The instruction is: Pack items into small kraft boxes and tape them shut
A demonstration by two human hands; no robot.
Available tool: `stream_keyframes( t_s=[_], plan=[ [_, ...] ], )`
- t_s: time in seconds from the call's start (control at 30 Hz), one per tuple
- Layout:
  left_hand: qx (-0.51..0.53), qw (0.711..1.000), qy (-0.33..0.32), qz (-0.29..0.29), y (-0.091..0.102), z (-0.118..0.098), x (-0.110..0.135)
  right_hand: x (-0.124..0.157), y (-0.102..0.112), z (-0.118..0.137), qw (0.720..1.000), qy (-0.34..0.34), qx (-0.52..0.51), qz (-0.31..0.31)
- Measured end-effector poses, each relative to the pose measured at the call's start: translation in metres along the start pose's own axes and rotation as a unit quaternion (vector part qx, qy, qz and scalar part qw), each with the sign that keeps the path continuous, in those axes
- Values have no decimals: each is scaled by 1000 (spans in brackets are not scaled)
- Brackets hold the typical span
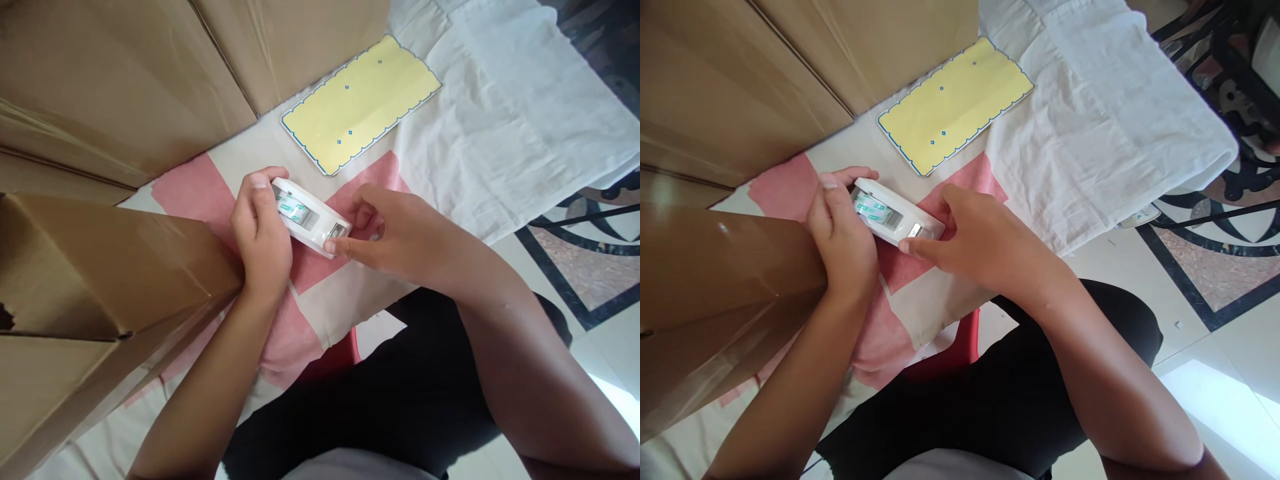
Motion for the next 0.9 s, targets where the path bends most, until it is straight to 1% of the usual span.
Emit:
stream_keyframes(
  t_s=[0.2, 0.37, 0.53, 0.67, 0.8, 0.9],
  plan=[
    [22, 1000, -2, -2, -2, -1, 1, 0, 1, 8, 999, 8, 34, 23],
    [24, 1000, -9, -1, -2, -2, 2, 0, 4, 11, 999, -1, 36, 28],
    [22, 1000, -16, 5, -2, -3, 1, 0, 4, 8, 998, -10, 37, 41],
    [23, 999, -34, 10, -2, -1, -1, 1, 4, 5, 998, 0, 35, 45],
    [15, 999, -44, 14, 0, 1, -1, 3, 3, 8, 997, 13, 70, 29],
    [9, 999, -44, 13, 0, 1, -1, 6, 1, 15, 994, 28, 107, -10]
  ],
)
Point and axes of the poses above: each hand's wrist, its own x-axis away from the middle knuckle, its own y-axis out of the back of the hand, z = x × y, the point moved 2 cm from there along -x, towards the middle knuckle, and after that the axes turned 9 degrees about x, right-handed, at the moved point
